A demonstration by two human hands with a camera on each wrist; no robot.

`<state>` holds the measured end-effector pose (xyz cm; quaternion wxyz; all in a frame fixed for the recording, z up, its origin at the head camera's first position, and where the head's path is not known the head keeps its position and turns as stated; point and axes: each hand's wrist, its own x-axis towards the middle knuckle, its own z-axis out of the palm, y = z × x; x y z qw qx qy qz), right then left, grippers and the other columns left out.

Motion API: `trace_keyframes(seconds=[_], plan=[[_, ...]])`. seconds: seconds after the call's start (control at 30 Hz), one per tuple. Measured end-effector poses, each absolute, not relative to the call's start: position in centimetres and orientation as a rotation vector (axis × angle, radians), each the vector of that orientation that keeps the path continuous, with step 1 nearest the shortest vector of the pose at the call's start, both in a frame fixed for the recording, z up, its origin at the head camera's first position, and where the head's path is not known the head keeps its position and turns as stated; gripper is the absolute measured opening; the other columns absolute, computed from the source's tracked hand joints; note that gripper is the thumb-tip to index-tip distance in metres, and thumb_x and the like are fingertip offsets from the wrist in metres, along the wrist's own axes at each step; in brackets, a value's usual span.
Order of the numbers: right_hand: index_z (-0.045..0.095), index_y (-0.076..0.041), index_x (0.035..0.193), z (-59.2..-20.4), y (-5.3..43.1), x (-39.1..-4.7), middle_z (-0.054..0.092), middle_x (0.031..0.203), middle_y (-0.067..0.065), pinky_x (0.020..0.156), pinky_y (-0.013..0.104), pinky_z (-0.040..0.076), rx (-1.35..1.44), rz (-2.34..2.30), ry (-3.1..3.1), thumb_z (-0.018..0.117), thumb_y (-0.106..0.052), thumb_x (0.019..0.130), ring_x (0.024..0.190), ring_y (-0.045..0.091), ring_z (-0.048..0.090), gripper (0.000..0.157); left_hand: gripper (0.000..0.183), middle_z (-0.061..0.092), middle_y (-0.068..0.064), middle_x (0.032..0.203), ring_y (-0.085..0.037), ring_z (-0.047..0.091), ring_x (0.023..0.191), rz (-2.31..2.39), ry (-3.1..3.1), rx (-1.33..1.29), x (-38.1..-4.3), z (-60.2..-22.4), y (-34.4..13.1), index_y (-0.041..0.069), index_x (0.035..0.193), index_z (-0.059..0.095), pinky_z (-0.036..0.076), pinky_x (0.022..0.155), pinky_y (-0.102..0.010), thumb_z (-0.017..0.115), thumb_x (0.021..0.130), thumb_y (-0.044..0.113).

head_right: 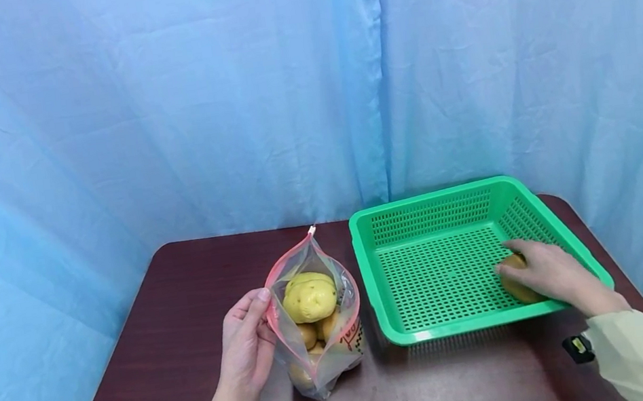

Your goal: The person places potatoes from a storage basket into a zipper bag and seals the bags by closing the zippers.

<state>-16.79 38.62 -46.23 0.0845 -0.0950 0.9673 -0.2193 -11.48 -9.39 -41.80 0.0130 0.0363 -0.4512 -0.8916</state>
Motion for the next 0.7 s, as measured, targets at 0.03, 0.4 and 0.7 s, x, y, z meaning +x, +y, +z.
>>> trace_keyframes(seconds=[0.03,0.4,0.7], plan=[[0.046,0.010,0.147,-46.3,38.5,-16.8,0.065,0.101,0.012,0.059,0.036,0.040,-0.308,-0.665,2.872,0.066,-0.041,0.102,0.074,0.018,0.051,0.070,0.013,0.062,0.001,0.078,-0.007,0.058,0.068,-2.778,-1.406,0.115,-11.5,-41.8,-9.4,0.005,0.091,0.070,0.053,0.063,-0.019,0.061,0.099,-0.001],[0.052,0.002,0.147,-45.8,39.2,-16.8,0.055,0.139,0.035,0.081,0.059,0.053,-0.396,-0.722,2.880,0.069,-0.039,0.100,0.112,0.050,0.061,0.064,0.011,0.062,0.001,0.077,-0.006,0.059,0.066,-2.789,-1.402,0.106,-11.5,-42.0,-9.4,0.003,0.093,0.069,0.054,0.063,-0.019,0.062,0.100,-0.001],[0.053,0.004,0.145,-46.1,39.9,-16.7,0.057,0.138,0.033,0.087,0.063,0.052,-0.390,-0.714,2.844,0.073,-0.038,0.098,0.121,0.051,0.057,0.066,0.008,0.062,0.000,0.077,-0.007,0.059,0.067,-2.789,-1.417,0.107,-11.5,-42.1,-9.3,0.002,0.094,0.069,0.055,0.063,-0.019,0.063,0.100,0.001]])
